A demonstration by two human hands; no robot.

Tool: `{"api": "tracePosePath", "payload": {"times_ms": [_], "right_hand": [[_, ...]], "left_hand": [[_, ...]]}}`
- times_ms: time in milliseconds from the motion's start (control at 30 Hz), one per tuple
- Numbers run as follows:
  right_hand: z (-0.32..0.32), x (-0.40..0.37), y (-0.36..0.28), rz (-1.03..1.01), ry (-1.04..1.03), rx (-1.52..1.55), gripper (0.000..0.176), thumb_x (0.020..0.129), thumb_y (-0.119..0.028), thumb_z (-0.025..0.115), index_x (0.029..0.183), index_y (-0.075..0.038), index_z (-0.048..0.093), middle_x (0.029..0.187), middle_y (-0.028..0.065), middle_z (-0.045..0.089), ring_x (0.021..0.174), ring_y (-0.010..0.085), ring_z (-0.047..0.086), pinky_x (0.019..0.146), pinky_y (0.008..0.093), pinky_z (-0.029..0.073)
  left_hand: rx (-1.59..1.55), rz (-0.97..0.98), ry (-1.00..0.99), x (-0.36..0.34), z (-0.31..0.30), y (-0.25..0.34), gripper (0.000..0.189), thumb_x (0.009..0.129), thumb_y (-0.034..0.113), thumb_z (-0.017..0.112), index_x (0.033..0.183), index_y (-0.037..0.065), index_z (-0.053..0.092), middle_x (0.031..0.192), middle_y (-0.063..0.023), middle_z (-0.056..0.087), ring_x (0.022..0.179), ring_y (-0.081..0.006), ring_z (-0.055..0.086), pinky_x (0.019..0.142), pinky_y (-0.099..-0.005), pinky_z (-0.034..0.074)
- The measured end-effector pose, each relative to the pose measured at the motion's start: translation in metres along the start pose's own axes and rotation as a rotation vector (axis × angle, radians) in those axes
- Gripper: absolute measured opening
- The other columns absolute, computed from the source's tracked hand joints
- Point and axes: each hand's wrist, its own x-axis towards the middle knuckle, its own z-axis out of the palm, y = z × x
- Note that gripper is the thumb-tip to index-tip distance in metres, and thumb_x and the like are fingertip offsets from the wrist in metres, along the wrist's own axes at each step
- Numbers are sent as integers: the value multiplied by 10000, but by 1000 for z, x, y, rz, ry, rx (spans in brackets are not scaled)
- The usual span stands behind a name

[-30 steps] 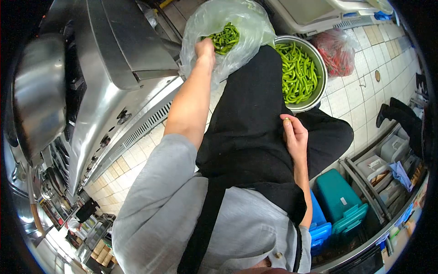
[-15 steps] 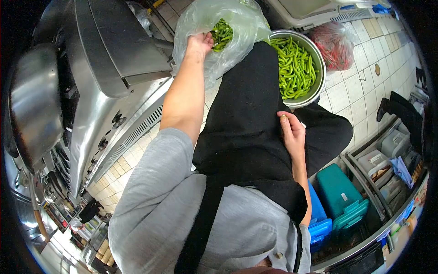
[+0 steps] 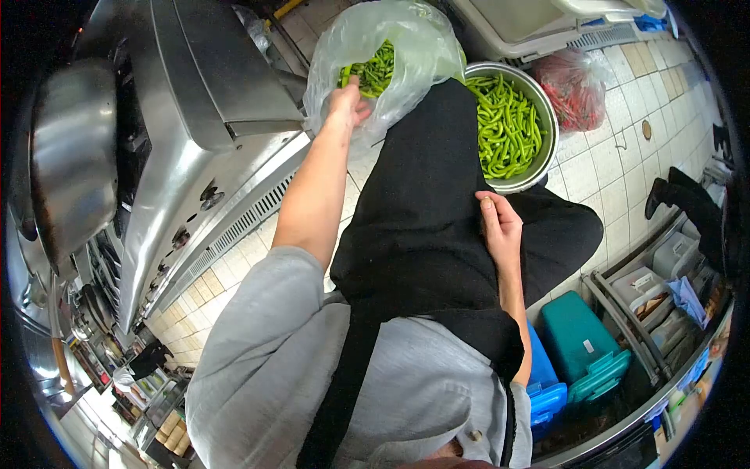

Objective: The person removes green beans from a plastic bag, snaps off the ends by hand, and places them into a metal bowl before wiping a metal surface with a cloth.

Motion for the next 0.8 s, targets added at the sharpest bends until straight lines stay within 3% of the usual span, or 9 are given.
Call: {"api": "tracePosePath", "payload": {"times_ms": [33,100,233,333,367,533,633,700,800], "right_hand": [[0,0,0,-4,6,2,211,1012,-166,582,1117,-11,678,782,-79,541,699,15,441,616,190,366],[-2,-3,1,33,9,47,215,1015,-177,579,1121,-18,678,764,-87,527,666,7,424,585,183,346],[-7,-6,2,96,-1,82,221,1018,-189,578,1126,-23,676,748,-96,511,637,-3,401,556,175,319],[-5,1,3,72,20,76,226,1018,-197,580,1123,-22,675,737,-103,503,624,-7,393,541,173,305],[-4,2,1,89,15,76,228,1018,-200,579,1122,-21,675,735,-103,502,622,-5,393,541,173,305],[0,2,-1,24,9,2,237,1021,-208,573,1131,-25,672,712,-110,491,584,-3,379,514,180,293],[-1,2,-1,67,32,60,236,1022,-207,567,1131,-25,671,655,-90,490,534,4,396,479,187,307],[-2,1,0,58,19,90,244,1024,-208,562,1138,-19,665,651,-82,492,530,10,404,475,189,309],[-5,1,0,47,-9,133,260,1027,-232,554,1152,-27,653,643,-64,499,519,22,419,466,194,316]], "left_hand": [[3,5,-5,7,3,0,543,963,411,623,1383,104,467,1321,-135,532,956,-313,640,754,-431,541],[-62,70,-33,18,8,-6,630,944,457,609,1395,46,452,1345,-215,530,1152,-393,569,881,-584,483],[-23,64,109,30,14,-12,561,943,398,607,1309,-19,525,1207,-232,623,1063,-379,627,852,-526,495],[539,627,282,-34,21,-2,460,920,260,590,1162,-127,533,1079,-280,663,1030,-445,636,873,-466,494],[593,609,265,-49,20,-2,429,922,237,572,1225,-60,509,1080,-288,658,1052,-465,621,894,-495,482],[702,668,258,-67,6,0,398,943,221,544,1305,63,491,1104,-262,660,1032,-454,633,902,-490,485],[581,727,183,-74,-5,2,389,966,219,537,1306,39,480,1080,-227,675,965,-374,673,791,-434,528],[25,320,-111,-111,-13,13,304,990,167,520,1266,44,556,960,-105,677,832,-202,653,687,-350,502],[-9,250,-295,-154,-39,11,255,1021,195,507,1223,60,583,864,-28,617,744,-121,595,582,-270,431]]}}
